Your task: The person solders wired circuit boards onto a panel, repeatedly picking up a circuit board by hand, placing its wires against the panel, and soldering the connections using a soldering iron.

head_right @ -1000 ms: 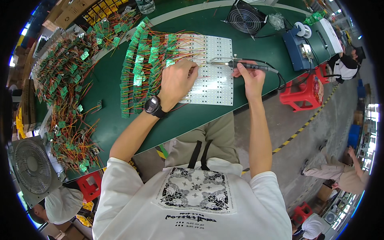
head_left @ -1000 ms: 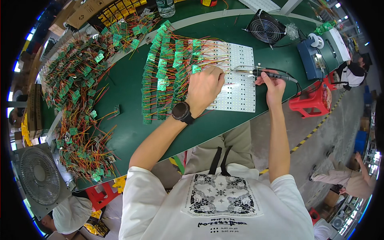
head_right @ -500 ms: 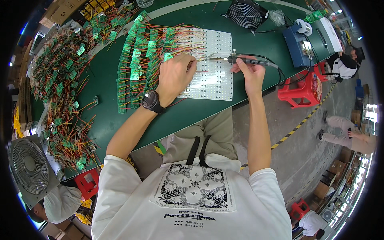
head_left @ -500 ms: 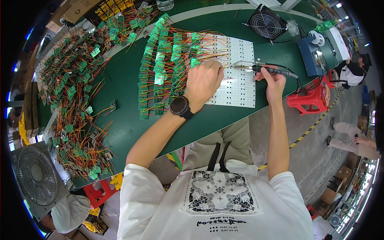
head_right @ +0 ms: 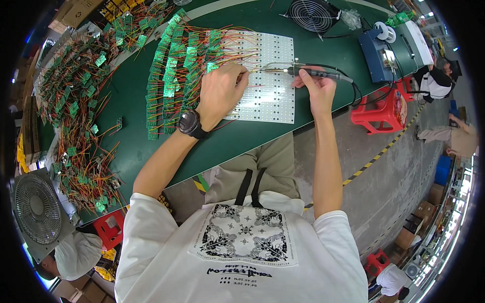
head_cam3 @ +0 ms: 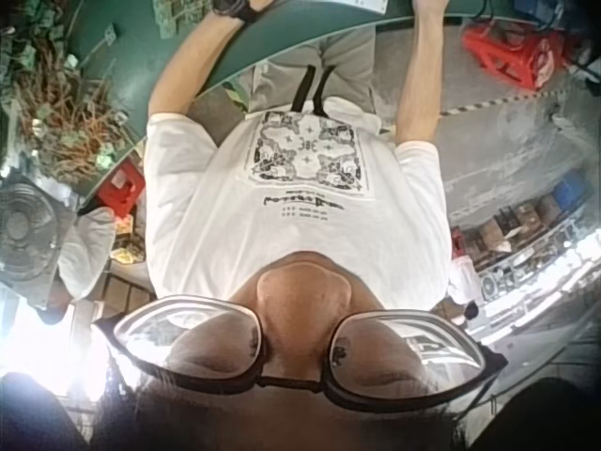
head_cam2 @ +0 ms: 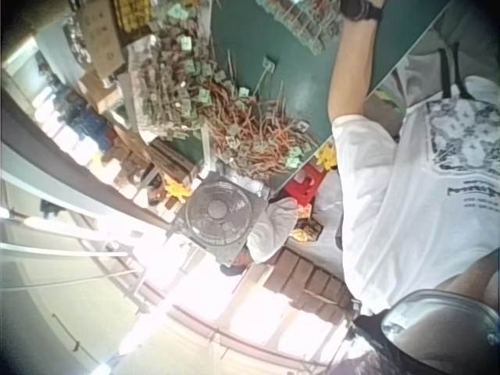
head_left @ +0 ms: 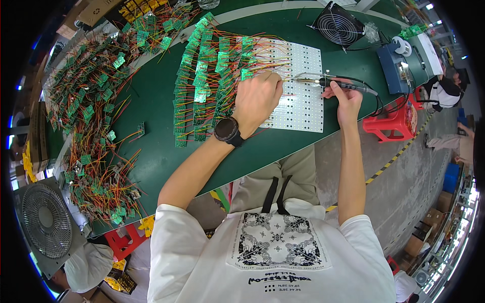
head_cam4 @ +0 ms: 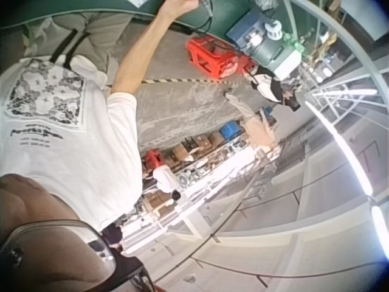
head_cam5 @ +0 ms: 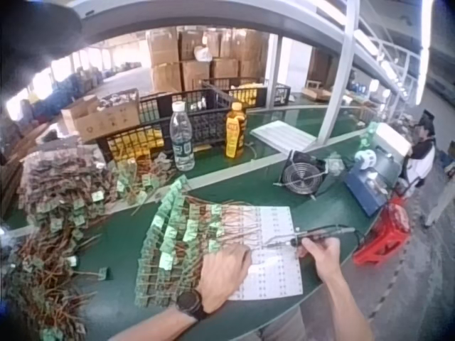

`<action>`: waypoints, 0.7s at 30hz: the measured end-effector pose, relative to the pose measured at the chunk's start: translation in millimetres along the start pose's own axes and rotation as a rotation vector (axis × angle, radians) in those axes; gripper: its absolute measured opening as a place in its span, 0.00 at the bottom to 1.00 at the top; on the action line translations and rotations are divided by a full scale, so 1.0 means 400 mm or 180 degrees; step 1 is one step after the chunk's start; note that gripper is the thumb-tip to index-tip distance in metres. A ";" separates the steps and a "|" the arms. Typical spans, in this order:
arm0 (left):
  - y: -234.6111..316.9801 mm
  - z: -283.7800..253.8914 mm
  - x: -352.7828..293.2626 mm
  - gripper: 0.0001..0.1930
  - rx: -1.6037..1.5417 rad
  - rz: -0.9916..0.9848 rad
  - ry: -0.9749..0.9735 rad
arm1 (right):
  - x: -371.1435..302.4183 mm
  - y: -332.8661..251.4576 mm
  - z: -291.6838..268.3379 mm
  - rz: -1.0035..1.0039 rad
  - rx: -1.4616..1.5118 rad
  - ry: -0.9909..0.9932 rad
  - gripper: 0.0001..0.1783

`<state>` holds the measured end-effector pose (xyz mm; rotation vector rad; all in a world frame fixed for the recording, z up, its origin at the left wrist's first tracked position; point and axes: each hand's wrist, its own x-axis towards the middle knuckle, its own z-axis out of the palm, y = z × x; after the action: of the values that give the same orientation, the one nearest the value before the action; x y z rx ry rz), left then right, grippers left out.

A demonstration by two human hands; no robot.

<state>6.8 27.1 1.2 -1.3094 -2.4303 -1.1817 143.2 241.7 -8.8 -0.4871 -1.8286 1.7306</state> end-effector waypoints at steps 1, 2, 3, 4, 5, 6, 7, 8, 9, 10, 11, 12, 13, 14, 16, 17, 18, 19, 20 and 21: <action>0.001 -0.001 0.000 0.05 0.0021 -0.0016 -0.0007 | 0.001 0.002 -0.001 0.0002 0.0001 -0.0002 0.12; 0.001 0.000 0.000 0.05 0.0019 -0.0016 -0.0004 | 0.002 0.005 -0.003 -0.0003 0.0111 0.0100 0.12; 0.002 0.000 0.000 0.05 0.0026 -0.0018 -0.0013 | 0.003 0.007 -0.005 -0.0009 0.0221 0.0200 0.12; 0.002 0.001 0.001 0.05 0.0033 -0.0020 -0.0019 | 0.005 0.007 -0.008 -0.0014 0.0217 0.0196 0.12; 0.000 0.001 0.000 0.05 0.0040 -0.0025 -0.0010 | 0.005 0.008 -0.008 -0.0026 0.0250 0.0230 0.12; -0.001 0.002 0.000 0.05 0.0045 0.0011 0.0007 | 0.006 0.009 -0.008 -0.0040 0.0282 0.0262 0.12; -0.002 0.003 0.000 0.05 0.0051 0.0046 0.0026 | 0.006 0.010 -0.007 -0.0048 0.0284 0.0247 0.12; -0.002 0.002 0.001 0.05 0.0059 0.0046 0.0048 | 0.007 0.010 -0.005 -0.0029 0.0276 0.0251 0.12; -0.001 0.002 0.001 0.05 0.0007 0.0032 0.0097 | 0.008 0.009 -0.003 -0.0012 0.0268 0.0252 0.12; 0.000 0.000 0.000 0.05 -0.0044 0.0018 0.0150 | 0.008 0.010 -0.003 -0.0031 0.0269 0.0230 0.12; 0.011 -0.006 0.002 0.05 -0.0046 0.0026 0.0176 | 0.007 0.013 -0.008 -0.0002 0.0331 0.0258 0.12; 0.023 -0.015 0.002 0.05 -0.0154 0.0027 0.0208 | 0.006 0.015 -0.012 0.0027 0.0394 0.0285 0.12; 0.030 -0.020 0.007 0.06 -0.0263 0.0029 0.0241 | 0.007 0.018 -0.016 0.0003 0.0386 0.0272 0.12; 0.029 -0.021 0.009 0.06 -0.0440 -0.0055 0.0347 | 0.006 0.018 -0.015 0.0019 0.0392 0.0329 0.12; 0.021 -0.024 0.015 0.07 -0.0531 -0.0123 0.0406 | 0.006 0.018 -0.015 0.0048 0.0399 0.0377 0.12; 0.017 -0.028 0.018 0.08 -0.0621 -0.0193 0.0439 | 0.007 0.018 -0.012 0.0031 0.0398 0.0357 0.12; 0.013 -0.030 0.018 0.08 -0.0615 -0.0192 0.0464 | 0.008 0.018 -0.010 0.0034 0.0414 0.0369 0.12; 0.009 -0.031 0.017 0.09 -0.0625 -0.0085 0.0376 | 0.009 0.018 -0.008 0.0039 0.0430 0.0382 0.12; 0.008 -0.033 0.018 0.10 -0.0637 0.0021 0.0285 | 0.008 0.017 -0.008 0.0026 0.0427 0.0365 0.12; 0.008 -0.034 0.020 0.10 -0.0634 0.0020 0.0306 | 0.006 0.015 -0.009 0.0026 0.0426 0.0390 0.12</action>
<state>1.4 23.8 15.8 -1.2761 -2.2890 -1.4812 142.8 246.7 -14.5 -0.5341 -1.6161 1.7744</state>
